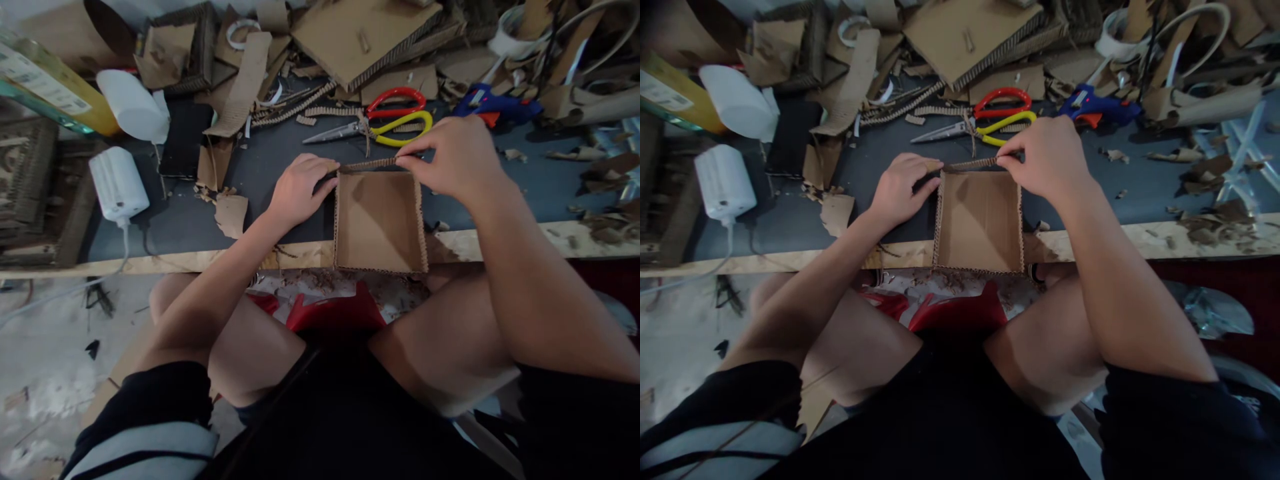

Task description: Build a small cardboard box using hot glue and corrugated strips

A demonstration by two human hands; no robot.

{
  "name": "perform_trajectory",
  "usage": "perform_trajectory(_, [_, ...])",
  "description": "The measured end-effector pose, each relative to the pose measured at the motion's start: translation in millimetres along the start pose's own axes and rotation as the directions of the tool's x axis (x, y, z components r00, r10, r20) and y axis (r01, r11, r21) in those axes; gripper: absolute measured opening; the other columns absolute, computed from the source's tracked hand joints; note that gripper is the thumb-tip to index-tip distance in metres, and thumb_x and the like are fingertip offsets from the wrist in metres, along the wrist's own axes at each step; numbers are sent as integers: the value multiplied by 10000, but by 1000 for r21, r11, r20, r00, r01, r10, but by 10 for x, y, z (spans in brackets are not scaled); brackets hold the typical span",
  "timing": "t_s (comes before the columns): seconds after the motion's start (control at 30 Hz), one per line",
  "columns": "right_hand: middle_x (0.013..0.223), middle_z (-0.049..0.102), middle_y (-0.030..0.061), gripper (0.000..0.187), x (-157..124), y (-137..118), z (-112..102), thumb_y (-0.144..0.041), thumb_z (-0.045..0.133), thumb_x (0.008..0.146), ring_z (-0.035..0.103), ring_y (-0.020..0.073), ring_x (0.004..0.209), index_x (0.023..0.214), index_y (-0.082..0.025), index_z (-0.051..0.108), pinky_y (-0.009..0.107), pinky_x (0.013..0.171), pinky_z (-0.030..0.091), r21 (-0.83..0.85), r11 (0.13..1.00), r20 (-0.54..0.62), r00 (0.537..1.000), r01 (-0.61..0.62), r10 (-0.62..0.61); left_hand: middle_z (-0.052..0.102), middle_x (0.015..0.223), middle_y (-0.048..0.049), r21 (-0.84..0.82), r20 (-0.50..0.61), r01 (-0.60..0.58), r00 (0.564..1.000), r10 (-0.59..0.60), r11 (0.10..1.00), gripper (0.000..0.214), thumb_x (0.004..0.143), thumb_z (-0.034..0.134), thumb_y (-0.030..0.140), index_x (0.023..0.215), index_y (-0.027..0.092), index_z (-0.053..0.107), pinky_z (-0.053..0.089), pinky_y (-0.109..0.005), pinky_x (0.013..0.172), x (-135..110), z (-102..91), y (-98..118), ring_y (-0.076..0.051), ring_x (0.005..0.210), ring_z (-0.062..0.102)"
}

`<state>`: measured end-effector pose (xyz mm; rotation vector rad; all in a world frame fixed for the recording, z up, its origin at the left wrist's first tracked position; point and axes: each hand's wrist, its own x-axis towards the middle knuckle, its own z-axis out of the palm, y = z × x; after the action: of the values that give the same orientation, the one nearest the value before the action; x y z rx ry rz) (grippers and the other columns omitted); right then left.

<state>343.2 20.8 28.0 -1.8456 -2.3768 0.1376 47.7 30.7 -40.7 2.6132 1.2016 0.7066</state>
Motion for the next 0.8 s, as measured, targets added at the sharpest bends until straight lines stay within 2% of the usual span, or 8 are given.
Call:
perform_trajectory(0.07, [1182, 838, 96, 347, 2, 46, 25, -407, 622, 1043, 727, 378, 1181, 1245, -307, 886, 529, 1044, 538, 18, 1000, -22, 1000, 2, -1, 805, 1417, -101, 3, 5, 0, 1000, 0, 1000, 336, 1134, 525, 379, 1289, 226, 781, 544, -564, 1247, 0, 4, -2, -326, 1345, 729])
perform_trajectory(0.13, [1187, 839, 81, 337, 5, 83, 39, -408, 621, 1034, 729, 371, 1173, 1220, -322, 888, 525, 1041, 540, 44, 999, -32, 999, 4, -2, 804, 1419, -94, 6, 12, 1, 1000, -2, 1000, 329, 1135, 521, 381, 1287, 236, 774, 552, -557, 1238, -1, 7, -7, -321, 1341, 729])
perform_trajectory(0.23, [1184, 839, 114, 330, 15, 123, 48, -365, 647, 1015, 733, 356, 1169, 1213, -273, 895, 491, 1058, 526, 76, 997, -13, 1000, -5, 6, 809, 1405, -96, -1, 7, 3, 1000, -3, 1000, 332, 1131, 522, 394, 1304, 250, 766, 560, -563, 1229, -3, 23, -25, -327, 1341, 726])
perform_trajectory(0.43, [1239, 832, 113, 269, 20, 122, 86, -299, 688, 1025, 735, 344, 1272, 1181, -249, 900, 466, 1107, 525, 116, 993, -9, 1000, 12, -12, 795, 1424, -104, -33, -1, 30, 1000, -30, 999, 339, 1116, 538, 419, 1339, 265, 743, 549, -588, 1236, 6, 76, -64, -350, 1363, 708])
perform_trajectory(0.67, [1303, 809, 148, 302, 1, 50, 62, -307, 690, 1046, 703, 373, 1322, 1248, -205, 890, 483, 1101, 523, 75, 995, 20, 997, -72, 71, 799, 1394, -109, -37, 9, 4, 1000, -3, 999, 320, 1125, 503, 406, 1292, 269, 739, 531, -589, 1245, 30, 65, -45, -343, 1345, 709])
perform_trajectory(0.8, [1281, 814, 158, 314, -5, 37, 51, -300, 671, 1037, 722, 367, 1259, 1233, -199, 895, 470, 1047, 528, 71, 993, 27, 995, -95, 93, 792, 1393, -115, -38, 14, 13, 1000, -13, 999, 328, 1131, 493, 423, 1297, 279, 737, 531, -597, 1242, 28, 81, -48, -347, 1351, 698])
